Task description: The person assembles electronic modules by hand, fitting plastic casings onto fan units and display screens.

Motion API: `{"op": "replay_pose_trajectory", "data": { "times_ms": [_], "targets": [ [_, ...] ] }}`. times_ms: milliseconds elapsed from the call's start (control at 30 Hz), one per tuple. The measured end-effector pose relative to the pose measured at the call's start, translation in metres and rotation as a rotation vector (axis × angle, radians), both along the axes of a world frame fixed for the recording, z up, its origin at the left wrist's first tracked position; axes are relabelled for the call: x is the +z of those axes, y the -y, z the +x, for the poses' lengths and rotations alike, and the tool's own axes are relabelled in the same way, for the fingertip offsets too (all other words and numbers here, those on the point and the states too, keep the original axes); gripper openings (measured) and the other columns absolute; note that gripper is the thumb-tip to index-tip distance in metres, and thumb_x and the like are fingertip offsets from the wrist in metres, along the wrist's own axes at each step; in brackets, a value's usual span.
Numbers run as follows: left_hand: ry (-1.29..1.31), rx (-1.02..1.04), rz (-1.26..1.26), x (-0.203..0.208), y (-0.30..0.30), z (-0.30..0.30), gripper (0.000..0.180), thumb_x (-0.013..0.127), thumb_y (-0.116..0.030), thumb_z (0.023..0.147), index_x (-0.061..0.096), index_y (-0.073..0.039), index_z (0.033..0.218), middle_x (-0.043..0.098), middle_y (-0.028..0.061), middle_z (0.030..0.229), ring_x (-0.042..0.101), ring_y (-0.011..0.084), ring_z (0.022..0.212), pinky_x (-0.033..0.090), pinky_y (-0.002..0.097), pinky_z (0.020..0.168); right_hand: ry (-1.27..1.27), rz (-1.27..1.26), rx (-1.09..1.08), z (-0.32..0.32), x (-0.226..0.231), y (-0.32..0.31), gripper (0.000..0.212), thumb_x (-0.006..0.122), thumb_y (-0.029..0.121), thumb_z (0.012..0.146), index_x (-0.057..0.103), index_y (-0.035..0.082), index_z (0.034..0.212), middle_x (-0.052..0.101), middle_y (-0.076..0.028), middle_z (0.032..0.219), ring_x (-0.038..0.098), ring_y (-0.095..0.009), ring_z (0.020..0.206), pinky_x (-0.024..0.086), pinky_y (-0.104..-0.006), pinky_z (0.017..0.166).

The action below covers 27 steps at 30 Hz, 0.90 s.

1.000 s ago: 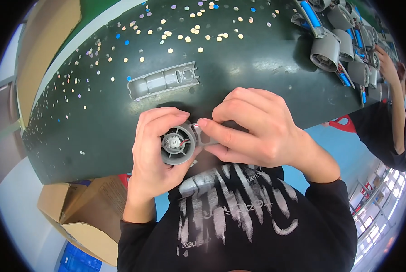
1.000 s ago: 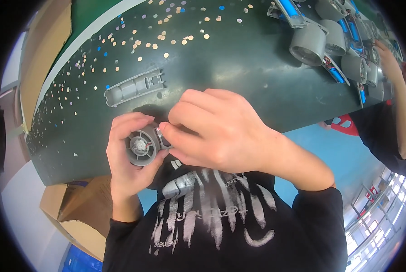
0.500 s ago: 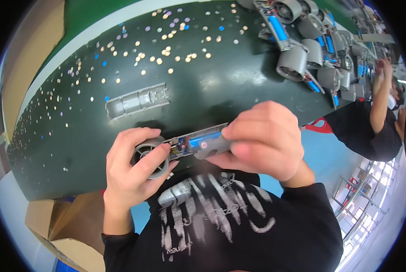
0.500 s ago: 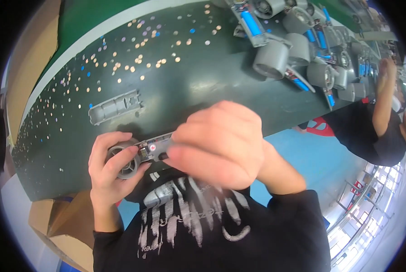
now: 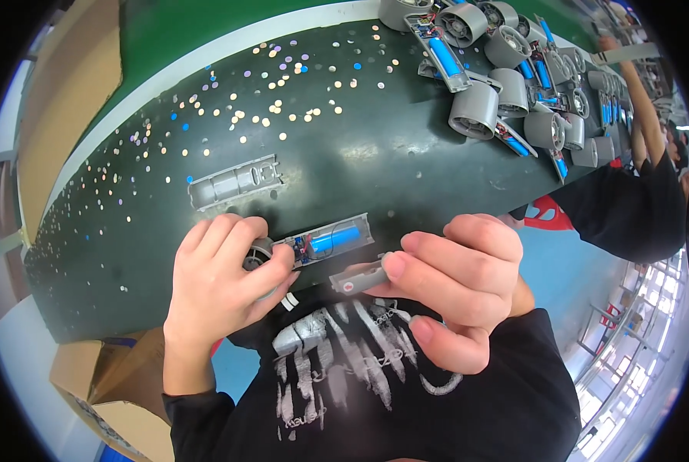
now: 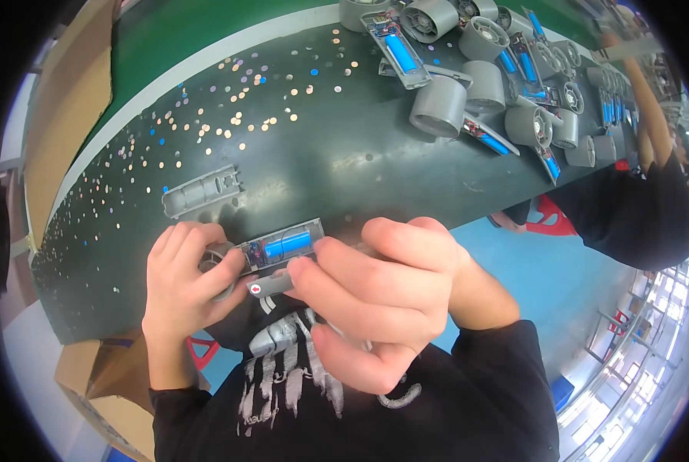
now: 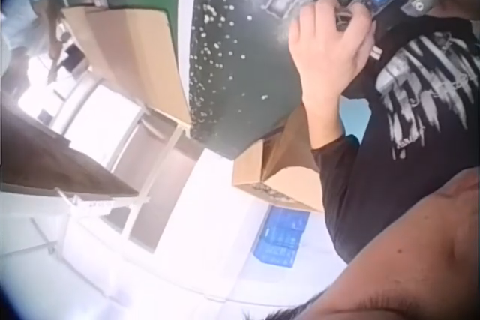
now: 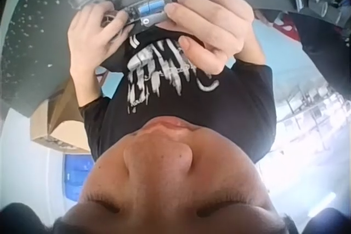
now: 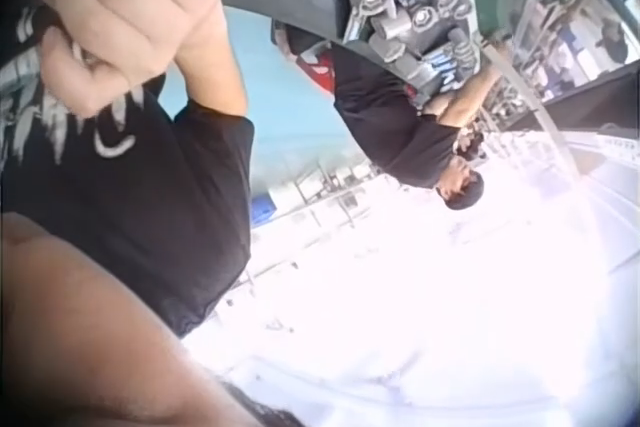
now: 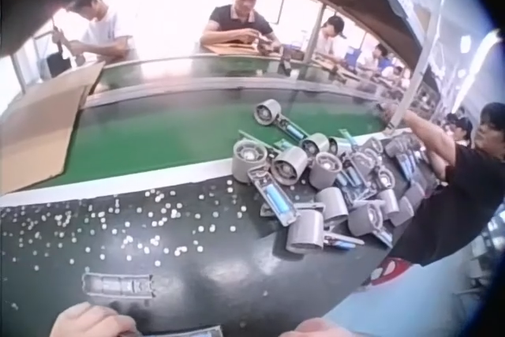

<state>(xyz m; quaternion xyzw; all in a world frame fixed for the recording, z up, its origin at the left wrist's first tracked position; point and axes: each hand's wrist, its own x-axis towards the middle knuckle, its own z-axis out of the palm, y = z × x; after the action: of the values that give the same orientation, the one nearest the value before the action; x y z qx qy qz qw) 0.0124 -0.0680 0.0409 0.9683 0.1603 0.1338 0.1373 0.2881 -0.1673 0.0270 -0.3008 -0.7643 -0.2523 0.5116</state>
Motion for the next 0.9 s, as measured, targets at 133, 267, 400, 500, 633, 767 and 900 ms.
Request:
{"op": "replay_pose_trajectory", "data": {
  "times_ms": [133, 267, 400, 500, 633, 767, 900],
  "targets": [
    [-0.050, -0.018, -0.100, 0.006, -0.005, 0.005, 0.033, 0.091, -0.027, 0.079, 0.070, -0.019, 0.103, 0.063, 0.0037, 0.106, 0.063, 0.0263, 0.090, 0.050, 0.0414, 0.072, 0.015, 0.038, 0.016, 0.003, 0.004, 0.005, 0.027, 0.071, 0.012, 0.089, 0.053, 0.013, 0.109, 0.080, -0.012, 0.097, 0.069, -0.021, 0.075, 0.038, -0.0330, 0.058],
    [-0.018, -0.010, -0.085, 0.001, -0.003, 0.004, 0.036, 0.092, -0.026, 0.075, 0.070, -0.016, 0.103, 0.063, 0.0050, 0.106, 0.062, 0.0264, 0.088, 0.050, 0.0406, 0.067, 0.005, -0.009, 0.045, -0.002, 0.016, 0.010, 0.028, 0.072, 0.011, 0.087, 0.052, 0.014, 0.106, 0.080, -0.011, 0.096, 0.067, -0.020, 0.076, 0.036, -0.0337, 0.058],
    [0.020, 0.026, -0.073, -0.006, -0.001, 0.000, 0.040, 0.093, -0.025, 0.072, 0.069, -0.015, 0.102, 0.064, 0.0062, 0.106, 0.062, 0.0264, 0.086, 0.049, 0.0399, 0.062, 0.036, 0.017, 0.050, -0.001, 0.015, 0.007, 0.024, 0.070, 0.009, 0.087, 0.052, 0.013, 0.103, 0.080, -0.011, 0.099, 0.067, -0.021, 0.076, 0.036, -0.0336, 0.058],
    [-0.012, 0.000, -0.028, -0.003, -0.001, -0.003, 0.039, 0.092, -0.026, 0.075, 0.069, -0.019, 0.105, 0.065, 0.0047, 0.106, 0.062, 0.0249, 0.087, 0.049, 0.0385, 0.060, 0.016, -0.067, 0.020, 0.002, 0.017, 0.013, 0.030, 0.078, 0.005, 0.084, 0.053, 0.011, 0.100, 0.080, -0.013, 0.102, 0.069, -0.022, 0.078, 0.039, -0.0336, 0.058],
    [-0.043, -0.005, 0.059, -0.006, -0.002, 0.000, 0.022, 0.085, -0.031, 0.084, 0.070, -0.031, 0.100, 0.060, -0.0001, 0.106, 0.061, 0.0203, 0.089, 0.048, 0.0347, 0.056, -0.042, -0.388, -0.058, 0.012, 0.022, 0.016, 0.046, 0.099, 0.011, 0.074, 0.059, 0.008, 0.096, 0.079, -0.016, 0.105, 0.073, -0.026, 0.077, 0.050, -0.0342, 0.057],
    [0.037, -0.082, 0.046, -0.016, -0.006, 0.002, 0.024, 0.086, -0.027, 0.080, 0.069, -0.029, 0.097, 0.062, -0.0017, 0.103, 0.062, 0.0193, 0.087, 0.046, 0.0337, 0.056, -0.122, -0.560, 0.103, -0.003, -0.016, -0.005, 0.055, 0.103, 0.018, 0.079, 0.052, 0.012, 0.098, 0.082, -0.014, 0.107, 0.075, -0.030, 0.076, 0.052, -0.0357, 0.060],
    [0.204, 0.004, -0.088, -0.028, -0.004, 0.004, 0.034, 0.091, -0.018, 0.072, 0.068, -0.020, 0.098, 0.067, -0.0010, 0.101, 0.065, 0.0213, 0.086, 0.048, 0.0392, 0.071, -0.132, -0.642, 0.217, -0.012, -0.026, -0.015, 0.047, 0.099, 0.024, 0.083, 0.059, 0.009, 0.102, 0.081, -0.012, 0.104, 0.072, -0.029, 0.076, 0.048, -0.0345, 0.059]
  ]
}}
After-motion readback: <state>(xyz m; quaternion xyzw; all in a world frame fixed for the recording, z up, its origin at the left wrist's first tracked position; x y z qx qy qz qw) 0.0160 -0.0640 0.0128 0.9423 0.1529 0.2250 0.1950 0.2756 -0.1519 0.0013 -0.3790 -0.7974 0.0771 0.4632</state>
